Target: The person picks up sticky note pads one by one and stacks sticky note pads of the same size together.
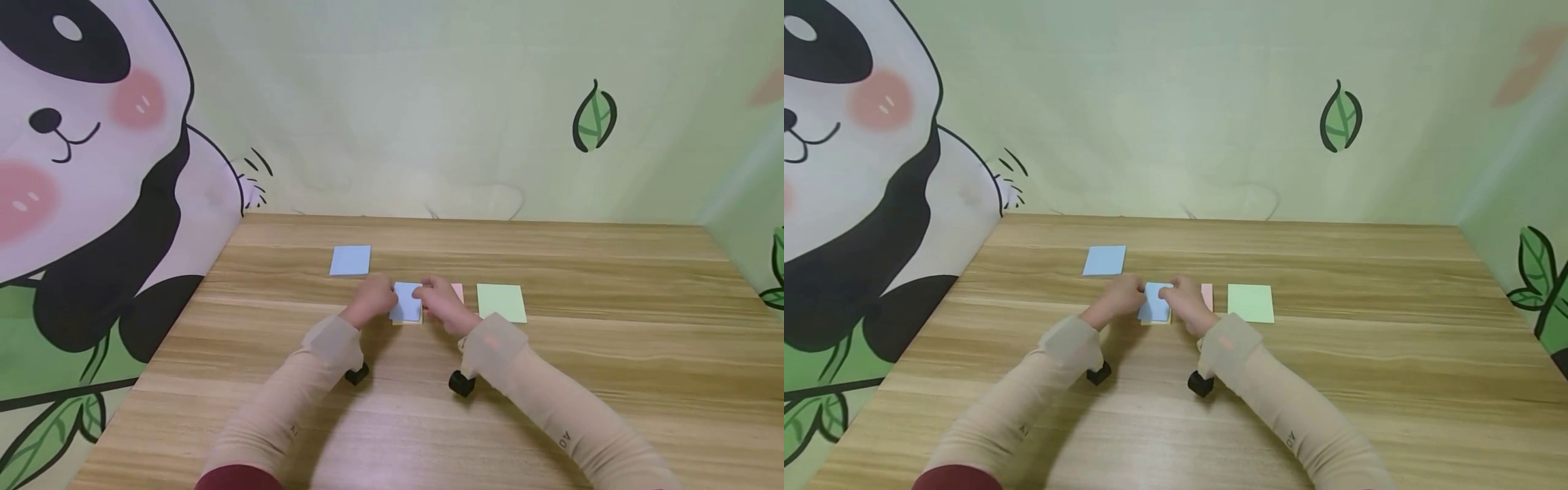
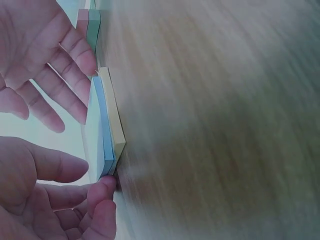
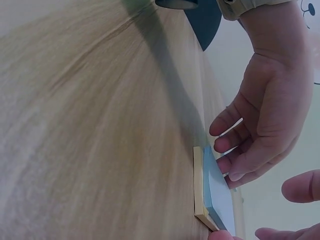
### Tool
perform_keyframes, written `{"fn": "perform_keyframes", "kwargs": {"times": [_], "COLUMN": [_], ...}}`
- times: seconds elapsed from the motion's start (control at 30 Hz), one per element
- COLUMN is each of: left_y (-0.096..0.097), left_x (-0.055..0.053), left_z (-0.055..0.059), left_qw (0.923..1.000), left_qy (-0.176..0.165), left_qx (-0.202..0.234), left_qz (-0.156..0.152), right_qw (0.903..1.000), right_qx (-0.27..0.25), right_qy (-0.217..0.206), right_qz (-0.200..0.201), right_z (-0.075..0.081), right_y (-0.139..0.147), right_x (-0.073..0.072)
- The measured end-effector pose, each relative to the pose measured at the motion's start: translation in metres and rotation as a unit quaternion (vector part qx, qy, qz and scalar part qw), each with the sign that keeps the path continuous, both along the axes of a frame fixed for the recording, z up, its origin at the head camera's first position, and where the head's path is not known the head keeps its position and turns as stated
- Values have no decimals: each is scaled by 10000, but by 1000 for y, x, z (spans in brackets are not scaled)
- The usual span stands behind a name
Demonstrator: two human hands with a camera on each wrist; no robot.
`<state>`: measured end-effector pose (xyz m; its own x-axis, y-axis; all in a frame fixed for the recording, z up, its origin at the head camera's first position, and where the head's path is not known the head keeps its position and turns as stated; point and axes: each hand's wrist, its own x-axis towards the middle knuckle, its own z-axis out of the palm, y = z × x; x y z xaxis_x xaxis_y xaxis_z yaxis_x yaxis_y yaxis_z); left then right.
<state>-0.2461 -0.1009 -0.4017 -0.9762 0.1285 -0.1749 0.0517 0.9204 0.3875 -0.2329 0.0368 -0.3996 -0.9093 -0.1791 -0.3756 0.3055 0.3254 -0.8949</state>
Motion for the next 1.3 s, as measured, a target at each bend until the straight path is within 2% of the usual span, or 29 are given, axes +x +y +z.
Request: {"fn": "perform_keyframes", "kwargs": {"times": [0.13, 0.4, 0.63, 0.9, 1.3], "left_y": [1, 0, -1, 2, 3], "left_x": [1, 2, -2, -4, -4], "left_z": [1, 1, 5, 5, 2], "left_qw": [10000, 9999, 9988, 9992, 9985], "left_qy": [-17, -71, -388, -323, -321], "left_qx": [-66, 74, 266, 197, 415], "left_qz": [-10, 7, 141, 97, 139], "right_qw": [10000, 9999, 9998, 9997, 9997], "right_qx": [-28, 99, 85, 49, -25], "right_qy": [-29, 106, 162, 205, 247], "right_qz": [-4, 57, -52, -99, -89], "right_z": [0, 0, 0, -2, -4], "right_y": [-1, -1, -1, -1, -2], "right_x": [1, 1, -2, -4, -6]}}
